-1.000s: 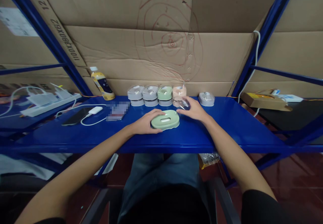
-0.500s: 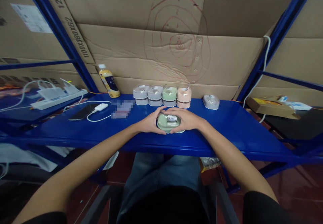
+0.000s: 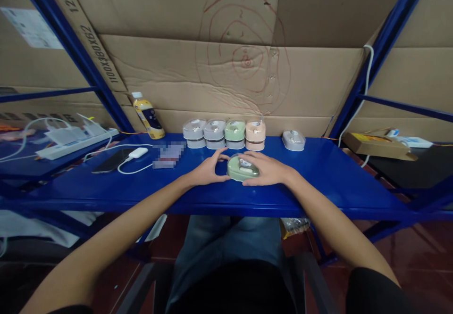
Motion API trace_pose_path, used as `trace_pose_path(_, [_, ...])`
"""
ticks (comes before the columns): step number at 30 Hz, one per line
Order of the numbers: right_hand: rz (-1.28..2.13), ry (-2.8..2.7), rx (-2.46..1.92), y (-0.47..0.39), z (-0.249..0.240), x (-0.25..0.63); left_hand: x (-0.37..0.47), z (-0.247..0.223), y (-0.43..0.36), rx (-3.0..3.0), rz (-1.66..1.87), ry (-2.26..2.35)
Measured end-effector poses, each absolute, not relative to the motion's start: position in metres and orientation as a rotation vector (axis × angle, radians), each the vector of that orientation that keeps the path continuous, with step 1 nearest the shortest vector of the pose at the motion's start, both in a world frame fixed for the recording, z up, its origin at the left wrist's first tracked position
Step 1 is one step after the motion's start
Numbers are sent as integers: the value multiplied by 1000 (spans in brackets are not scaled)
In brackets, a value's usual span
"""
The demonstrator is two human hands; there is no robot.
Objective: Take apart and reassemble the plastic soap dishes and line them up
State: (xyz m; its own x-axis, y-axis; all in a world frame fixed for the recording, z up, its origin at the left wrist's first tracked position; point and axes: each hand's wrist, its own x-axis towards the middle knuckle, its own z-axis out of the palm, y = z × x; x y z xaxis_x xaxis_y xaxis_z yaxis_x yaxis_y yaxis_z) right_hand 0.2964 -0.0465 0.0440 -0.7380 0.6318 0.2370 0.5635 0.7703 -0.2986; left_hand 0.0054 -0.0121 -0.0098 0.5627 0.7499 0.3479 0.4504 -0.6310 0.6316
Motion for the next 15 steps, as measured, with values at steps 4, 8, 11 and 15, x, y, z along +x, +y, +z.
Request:
trace_pose_path(4, [131, -2617, -1342, -76, 49, 339, 3, -12, -7, 2411, 823, 1149])
trace_pose_path(8, [-21, -2600, -1536, -86, 47, 380, 3, -11, -8, 2469, 765, 1164])
trace_pose_path(11, [-268, -2575, -1531, -69, 42, 392, 3, -11, -8, 2463, 746, 1181])
trace_pose_path(15, [-467, -2499, -1593, -18, 36, 393, 3, -10, -8, 2468, 740, 1178])
